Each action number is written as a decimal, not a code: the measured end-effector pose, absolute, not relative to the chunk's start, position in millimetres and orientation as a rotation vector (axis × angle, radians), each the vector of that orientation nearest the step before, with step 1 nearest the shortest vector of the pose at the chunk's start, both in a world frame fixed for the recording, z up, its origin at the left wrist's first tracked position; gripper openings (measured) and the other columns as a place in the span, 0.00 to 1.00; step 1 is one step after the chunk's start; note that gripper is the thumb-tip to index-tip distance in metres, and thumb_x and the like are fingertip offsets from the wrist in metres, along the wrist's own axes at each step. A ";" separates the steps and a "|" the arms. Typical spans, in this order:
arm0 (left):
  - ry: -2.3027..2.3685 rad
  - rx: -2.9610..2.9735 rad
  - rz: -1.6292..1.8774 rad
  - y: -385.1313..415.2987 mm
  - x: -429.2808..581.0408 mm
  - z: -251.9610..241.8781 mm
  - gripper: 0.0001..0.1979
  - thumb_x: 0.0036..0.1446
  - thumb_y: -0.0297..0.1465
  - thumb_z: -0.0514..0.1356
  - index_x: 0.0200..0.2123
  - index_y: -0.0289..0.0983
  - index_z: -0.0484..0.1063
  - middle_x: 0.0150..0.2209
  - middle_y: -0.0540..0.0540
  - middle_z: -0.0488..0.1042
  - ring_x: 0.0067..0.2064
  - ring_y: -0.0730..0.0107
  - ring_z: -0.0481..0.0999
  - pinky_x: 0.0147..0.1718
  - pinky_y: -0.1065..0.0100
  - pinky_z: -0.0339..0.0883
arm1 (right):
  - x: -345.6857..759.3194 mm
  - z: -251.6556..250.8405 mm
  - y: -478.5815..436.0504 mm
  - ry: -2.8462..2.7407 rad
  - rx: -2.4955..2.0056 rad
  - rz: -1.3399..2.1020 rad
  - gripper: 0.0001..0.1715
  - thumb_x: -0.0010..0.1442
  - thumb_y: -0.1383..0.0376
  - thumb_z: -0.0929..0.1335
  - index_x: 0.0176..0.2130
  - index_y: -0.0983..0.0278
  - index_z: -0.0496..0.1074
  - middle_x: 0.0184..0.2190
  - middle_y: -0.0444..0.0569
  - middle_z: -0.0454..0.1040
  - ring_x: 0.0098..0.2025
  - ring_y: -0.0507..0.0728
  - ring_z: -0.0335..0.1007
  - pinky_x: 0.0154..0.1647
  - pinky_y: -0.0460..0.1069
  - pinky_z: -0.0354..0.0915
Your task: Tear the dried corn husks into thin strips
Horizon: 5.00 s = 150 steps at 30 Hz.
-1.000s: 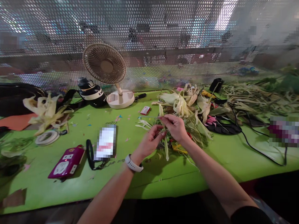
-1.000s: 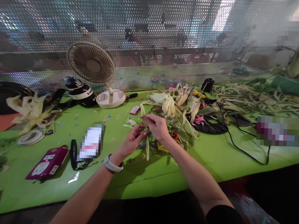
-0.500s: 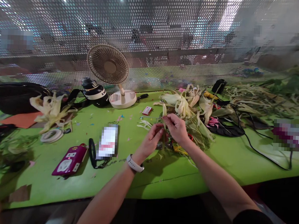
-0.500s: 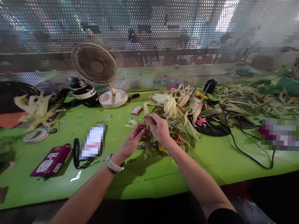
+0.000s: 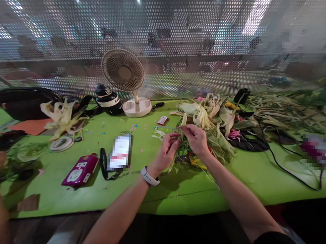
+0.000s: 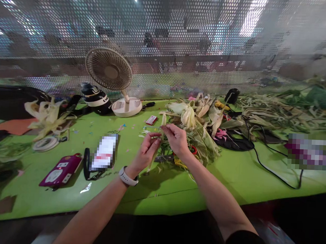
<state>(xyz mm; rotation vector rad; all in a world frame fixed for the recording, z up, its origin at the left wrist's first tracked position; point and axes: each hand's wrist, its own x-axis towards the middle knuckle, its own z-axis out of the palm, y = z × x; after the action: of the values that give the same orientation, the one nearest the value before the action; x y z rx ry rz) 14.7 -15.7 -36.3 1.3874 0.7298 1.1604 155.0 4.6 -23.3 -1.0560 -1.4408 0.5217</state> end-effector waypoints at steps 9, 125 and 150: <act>0.776 1.556 1.319 -15.3 16.9 -47.4 0.11 0.61 0.37 0.55 0.44 0.39 0.64 0.32 0.49 0.67 0.30 0.74 0.65 0.31 0.71 0.61 | 155.0 -23.6 6.3 -1.393 -1.054 0.515 0.21 0.59 0.53 0.66 0.23 0.64 0.64 0.19 0.39 0.53 0.22 0.47 0.47 0.22 0.43 0.50; 0.822 1.062 1.175 11.2 -3.1 -42.5 0.12 0.50 0.32 0.62 0.39 0.38 0.77 0.36 0.49 0.75 0.36 0.74 0.69 0.35 0.73 0.62 | 158.0 -26.2 5.1 -2.004 -1.155 -0.006 0.10 0.61 0.59 0.67 0.32 0.61 0.74 0.28 0.48 0.73 0.35 0.57 0.67 0.37 0.50 0.61; 0.753 1.027 1.189 13.3 -3.2 -36.8 0.15 0.43 0.34 0.69 0.38 0.38 0.78 0.33 0.49 0.77 0.30 0.79 0.69 0.30 0.76 0.61 | 161.2 -26.4 7.3 -1.933 -1.044 0.134 0.05 0.61 0.63 0.66 0.36 0.61 0.71 0.31 0.48 0.73 0.34 0.56 0.69 0.35 0.49 0.64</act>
<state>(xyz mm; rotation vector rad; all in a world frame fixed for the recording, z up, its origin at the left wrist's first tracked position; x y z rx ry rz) -3.2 13.3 -36.8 1.0274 0.7532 1.1887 161.2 7.3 -26.4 -1.0442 -1.9334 0.1342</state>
